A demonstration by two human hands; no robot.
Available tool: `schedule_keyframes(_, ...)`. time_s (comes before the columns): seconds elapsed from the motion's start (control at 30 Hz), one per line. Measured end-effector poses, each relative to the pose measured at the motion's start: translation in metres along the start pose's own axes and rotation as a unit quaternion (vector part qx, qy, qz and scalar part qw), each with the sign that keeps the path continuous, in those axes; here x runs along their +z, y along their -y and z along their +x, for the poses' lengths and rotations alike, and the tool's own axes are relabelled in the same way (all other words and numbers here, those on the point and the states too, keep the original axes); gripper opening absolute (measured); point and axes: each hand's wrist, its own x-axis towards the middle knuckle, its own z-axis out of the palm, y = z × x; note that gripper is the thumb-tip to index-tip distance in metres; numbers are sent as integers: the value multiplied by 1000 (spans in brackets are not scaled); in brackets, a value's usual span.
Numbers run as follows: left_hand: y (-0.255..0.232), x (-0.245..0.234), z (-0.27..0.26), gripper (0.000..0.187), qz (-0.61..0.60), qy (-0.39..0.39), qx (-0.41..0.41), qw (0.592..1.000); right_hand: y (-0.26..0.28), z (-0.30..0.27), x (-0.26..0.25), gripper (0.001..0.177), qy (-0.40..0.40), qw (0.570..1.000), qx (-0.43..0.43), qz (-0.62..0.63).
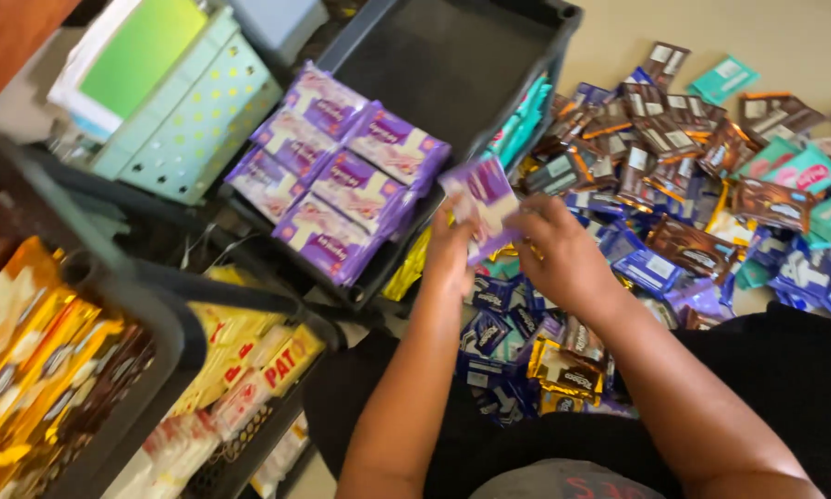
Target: Sorting and organizing a variety of snack packages from a large pile on the floor onto a tray and shelves.
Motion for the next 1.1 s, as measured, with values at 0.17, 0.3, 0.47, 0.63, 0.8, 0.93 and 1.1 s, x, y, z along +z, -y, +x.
schedule_keyframes(0.17, -95, -5, -16, 65, 86, -32, 208, 974, 12, 47, 47, 22, -13, 945, 153, 290)
schedule_keyframes(0.3, -157, -35, -27, 78, 147, -89, 257, 951, 31, 93, 115, 24, -44, 970, 61, 232)
schedule_keyframes(0.47, -176, -122, -8, 67, 164, -254, 380, 874, 82, 142, 175, 23, -27, 951, 45, 303)
schedule_keyframes(0.63, -195, -156, 3, 33, 191, -345, 397, 829, 98, 177, 231, 25, -34, 952, 40, 303)
schedule_keyframes(0.8, -196, -192, 21, 33, 175, -404, 353, 825, 104, 195, 259, 25, -27, 965, -20, 261)
schedule_keyframes(0.93, -205, -175, 9, 43, 181, -443, 277, 833, 105, 204, 273, 19, 18, 977, -43, 208)
schedule_keyframes(1.1, -196, -193, 20, 52, 212, -441, 269, 830, 108, 208, 287, 13, 65, 985, -56, 148)
